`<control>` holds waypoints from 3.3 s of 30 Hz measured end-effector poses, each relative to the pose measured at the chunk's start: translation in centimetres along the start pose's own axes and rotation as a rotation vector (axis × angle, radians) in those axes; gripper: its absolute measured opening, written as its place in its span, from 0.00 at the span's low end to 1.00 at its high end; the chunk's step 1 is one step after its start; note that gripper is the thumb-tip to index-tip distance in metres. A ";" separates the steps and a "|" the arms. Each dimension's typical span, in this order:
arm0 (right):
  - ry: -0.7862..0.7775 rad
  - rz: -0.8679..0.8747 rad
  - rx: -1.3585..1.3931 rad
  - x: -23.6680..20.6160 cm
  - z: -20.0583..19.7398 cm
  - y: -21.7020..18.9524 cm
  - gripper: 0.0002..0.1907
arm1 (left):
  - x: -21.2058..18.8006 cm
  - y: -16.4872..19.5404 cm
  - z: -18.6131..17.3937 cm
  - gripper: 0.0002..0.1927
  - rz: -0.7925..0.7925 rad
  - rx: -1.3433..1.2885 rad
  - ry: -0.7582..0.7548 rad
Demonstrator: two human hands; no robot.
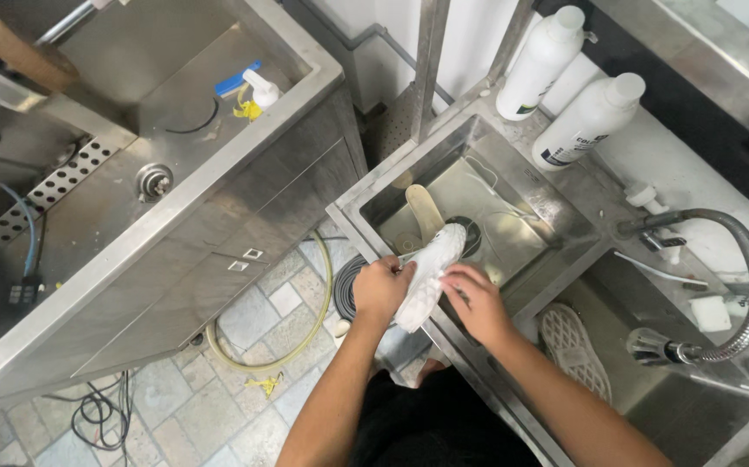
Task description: The person cleans a white sneaker using a handheld spray nozzle and a white cloth. They spray the shoe, wipe the upper and sole, and rinse the cloth in a sink, repeating the process across different areas of the shoe.
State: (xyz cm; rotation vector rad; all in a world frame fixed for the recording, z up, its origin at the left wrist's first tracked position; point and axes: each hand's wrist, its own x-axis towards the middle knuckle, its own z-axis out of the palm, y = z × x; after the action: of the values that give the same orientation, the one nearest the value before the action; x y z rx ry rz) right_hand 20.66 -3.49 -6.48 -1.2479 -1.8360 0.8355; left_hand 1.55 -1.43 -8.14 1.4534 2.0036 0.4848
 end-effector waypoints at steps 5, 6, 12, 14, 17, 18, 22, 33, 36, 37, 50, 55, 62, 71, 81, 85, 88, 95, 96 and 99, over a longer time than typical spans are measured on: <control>-0.119 -0.280 0.067 -2.1 1.2 -2.3 0.06 | 0.9 0.7 0.0 0.21 -0.069 0.007 -0.048; -0.183 -0.353 0.091 -2.1 1.2 -2.4 0.06 | 1.5 1.0 -0.2 0.21 -0.081 0.001 -0.043; -0.065 -0.362 -0.059 1.4 -1.7 0.9 0.09 | 2.6 3.1 0.1 0.19 -0.007 0.067 -0.087; -0.066 -0.366 -0.062 1.2 -2.3 1.0 0.07 | 2.4 3.3 0.1 0.19 -0.073 0.055 -0.126; -0.144 -0.420 -0.030 -0.1 -2.1 -0.6 0.05 | 2.9 3.6 0.2 0.19 -0.070 0.114 -0.176; -0.184 -0.443 -0.014 -0.5 -1.9 -1.4 0.05 | 3.0 3.7 0.3 0.20 -0.053 0.144 -0.194; -0.199 -0.482 -0.018 0.0 -2.3 -3.0 0.07 | 3.8 4.0 0.8 0.19 -0.097 0.135 -0.227; 0.145 -0.123 -0.251 -1.4 -4.8 4.0 0.05 | 3.5 3.8 0.7 0.22 -0.158 0.121 -0.237; 0.169 0.083 -0.216 -6.5 -6.2 6.5 0.07 | 3.3 3.3 -0.1 0.23 -0.189 0.045 -0.208; 0.142 0.194 -0.193 -8.8 -6.3 7.1 0.09 | 3.2 3.1 -0.3 0.24 -0.212 0.046 -0.228; -0.328 1.147 -0.434 -14.6 -5.0 10.4 0.31 | 4.4 0.6 0.8 0.29 -0.306 0.078 -0.288; 0.164 1.270 0.202 -11.3 -4.8 10.7 0.28 | 4.9 -0.5 2.0 0.36 -0.409 0.015 -0.188; 0.372 0.536 0.341 -7.7 -6.3 7.2 0.12 | 3.8 -1.5 2.2 0.36 -0.382 -0.333 -0.170; -0.104 -0.350 0.104 0.0 -2.2 -2.1 0.14 | -1.8 -4.6 -0.5 0.36 -0.012 -0.975 -0.271; -0.058 -0.237 0.037 4.7 1.7 -4.1 0.06 | -0.5 -6.9 0.1 0.27 0.062 -1.040 -0.179; 0.002 -0.143 -0.010 5.4 2.6 -4.7 0.06 | -0.7 -6.5 0.5 0.27 -0.067 -1.261 -0.181; -0.058 -0.300 -0.031 5.8 1.8 -4.5 0.06 | -0.5 -5.8 0.7 0.25 -0.137 -1.407 -0.141; -0.181 -0.408 0.084 5.2 0.2 -2.9 0.06 | 0.7 -5.3 0.3 0.24 -0.220 -1.523 -0.201; -0.185 -0.423 0.099 5.1 0.3 -2.6 0.07 | 0.7 -5.5 0.3 0.25 -0.223 -1.510 -0.198; -0.183 -0.447 0.159 4.9 0.8 -1.9 0.08 | 0.5 -6.1 0.0 0.25 -0.209 -1.481 -0.206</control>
State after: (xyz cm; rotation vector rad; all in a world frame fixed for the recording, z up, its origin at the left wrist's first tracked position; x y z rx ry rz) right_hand 17.92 0.51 -4.25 -0.6404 -2.0418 0.8400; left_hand -2.89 -3.00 -11.98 0.3149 1.0146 1.2617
